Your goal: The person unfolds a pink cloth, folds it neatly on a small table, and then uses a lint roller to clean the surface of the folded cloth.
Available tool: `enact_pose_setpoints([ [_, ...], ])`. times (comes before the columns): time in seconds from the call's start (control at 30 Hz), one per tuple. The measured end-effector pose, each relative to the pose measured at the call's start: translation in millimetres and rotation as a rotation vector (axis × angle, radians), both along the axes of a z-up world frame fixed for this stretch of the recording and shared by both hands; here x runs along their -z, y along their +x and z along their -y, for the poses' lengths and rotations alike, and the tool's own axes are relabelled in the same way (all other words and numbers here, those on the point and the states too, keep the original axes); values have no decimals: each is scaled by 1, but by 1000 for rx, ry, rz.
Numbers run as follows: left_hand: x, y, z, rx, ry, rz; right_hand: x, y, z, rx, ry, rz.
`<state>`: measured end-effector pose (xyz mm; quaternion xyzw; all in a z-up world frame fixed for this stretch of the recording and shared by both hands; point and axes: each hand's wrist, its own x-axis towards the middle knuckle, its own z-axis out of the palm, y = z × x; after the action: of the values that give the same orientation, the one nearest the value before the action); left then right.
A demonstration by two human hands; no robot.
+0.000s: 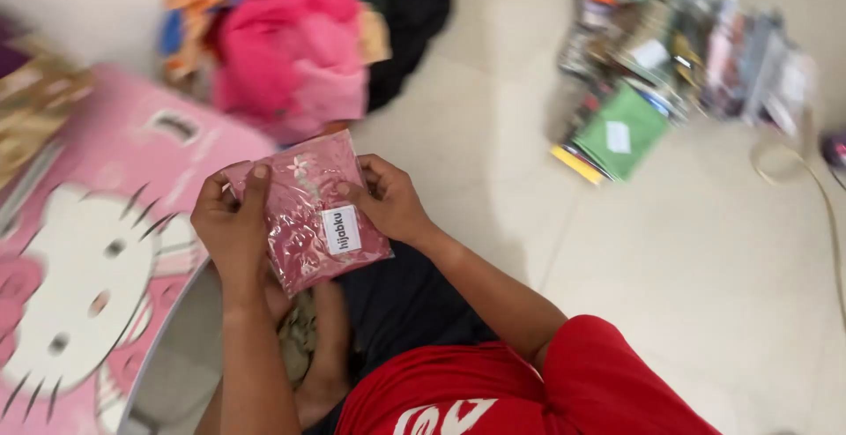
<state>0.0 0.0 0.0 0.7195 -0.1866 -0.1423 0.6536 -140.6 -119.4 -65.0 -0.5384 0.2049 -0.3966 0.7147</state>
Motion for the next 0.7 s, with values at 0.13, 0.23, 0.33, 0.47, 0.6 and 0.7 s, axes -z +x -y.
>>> enact_pose_setpoints([
  [0.13,70,-52,83,239,71,373,27,-85,54,317,79,-31],
  [0.23,92,-127,137,551,118,61,49,-154,104,535,100,-70],
  [0.33,112,-180,166,816,134,-178,62,-224,147,743,126,-136],
  [0.47,139,-201,172,997,203,-333,81,-292,204,1052,36,-205],
  [0.6,95,-171,147,965,197,9,136,-340,268,1182,-50,-334],
  [0.7,58,-118,108,762,106,263,189,-365,307,1191,-332,-616],
])
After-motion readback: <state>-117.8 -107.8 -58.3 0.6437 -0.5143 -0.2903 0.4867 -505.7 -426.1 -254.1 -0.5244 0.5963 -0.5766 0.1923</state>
